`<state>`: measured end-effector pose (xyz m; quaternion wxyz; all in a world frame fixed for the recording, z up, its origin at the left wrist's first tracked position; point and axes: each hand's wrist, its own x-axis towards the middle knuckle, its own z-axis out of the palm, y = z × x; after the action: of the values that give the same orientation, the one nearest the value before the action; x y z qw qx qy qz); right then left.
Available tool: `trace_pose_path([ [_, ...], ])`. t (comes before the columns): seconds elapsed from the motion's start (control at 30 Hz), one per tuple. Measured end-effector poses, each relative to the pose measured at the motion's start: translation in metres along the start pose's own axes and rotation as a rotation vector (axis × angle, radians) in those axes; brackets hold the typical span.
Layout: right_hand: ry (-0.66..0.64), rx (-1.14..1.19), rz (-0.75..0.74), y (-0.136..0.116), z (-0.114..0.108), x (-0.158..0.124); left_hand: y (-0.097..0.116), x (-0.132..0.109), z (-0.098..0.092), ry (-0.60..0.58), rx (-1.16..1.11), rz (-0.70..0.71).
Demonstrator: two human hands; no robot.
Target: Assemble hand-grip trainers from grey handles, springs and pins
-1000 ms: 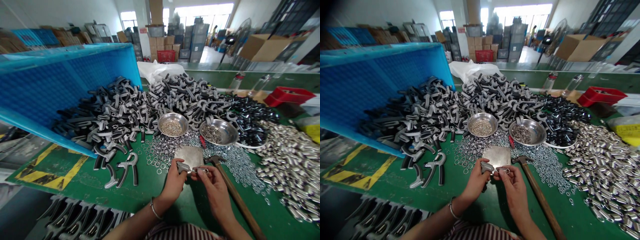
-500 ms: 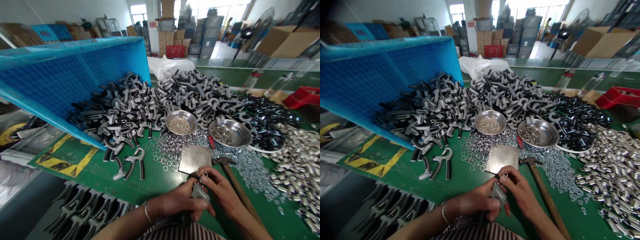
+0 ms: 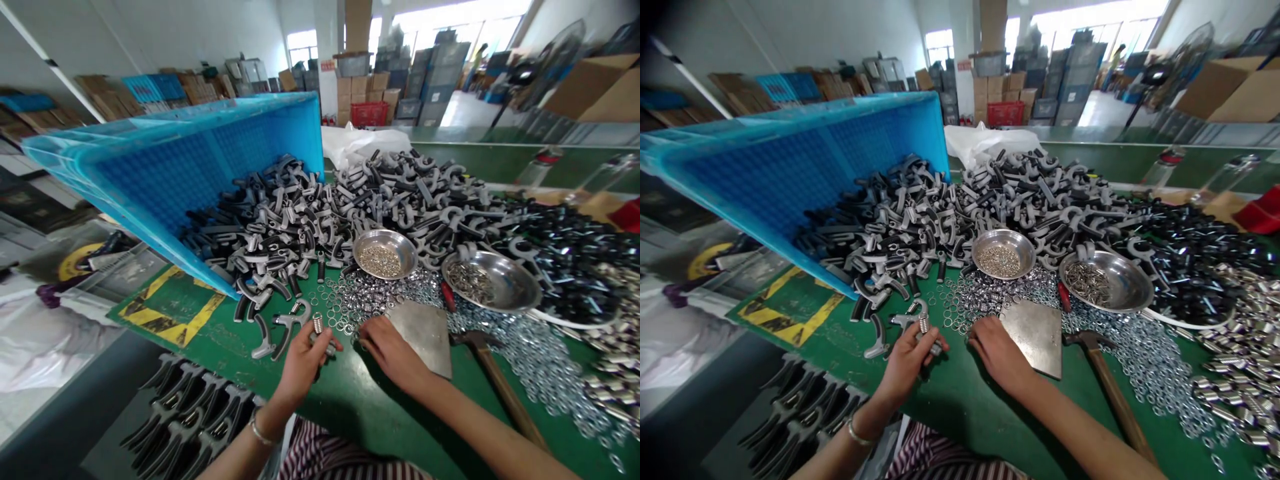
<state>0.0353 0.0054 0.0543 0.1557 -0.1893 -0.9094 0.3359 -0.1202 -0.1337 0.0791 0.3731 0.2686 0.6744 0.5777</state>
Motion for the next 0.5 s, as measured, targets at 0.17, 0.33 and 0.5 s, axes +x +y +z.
trace_pose_path([
  [0.17, 0.240, 1.054, 0.491, -0.008, -0.030, -0.036, 0.011, 0.011, 0.068, -0.114, 0.028, 0.214],
  [0.33, 0.305, 1.363, 0.567, -0.008, -0.033, -0.058, 0.011, 0.010, 0.110, -0.191, 0.147, 0.342],
  [0.5, 0.339, 1.371, 0.575, -0.004, -0.036, -0.069, 0.008, 0.002, 0.126, -0.170, 0.216, 0.341],
])
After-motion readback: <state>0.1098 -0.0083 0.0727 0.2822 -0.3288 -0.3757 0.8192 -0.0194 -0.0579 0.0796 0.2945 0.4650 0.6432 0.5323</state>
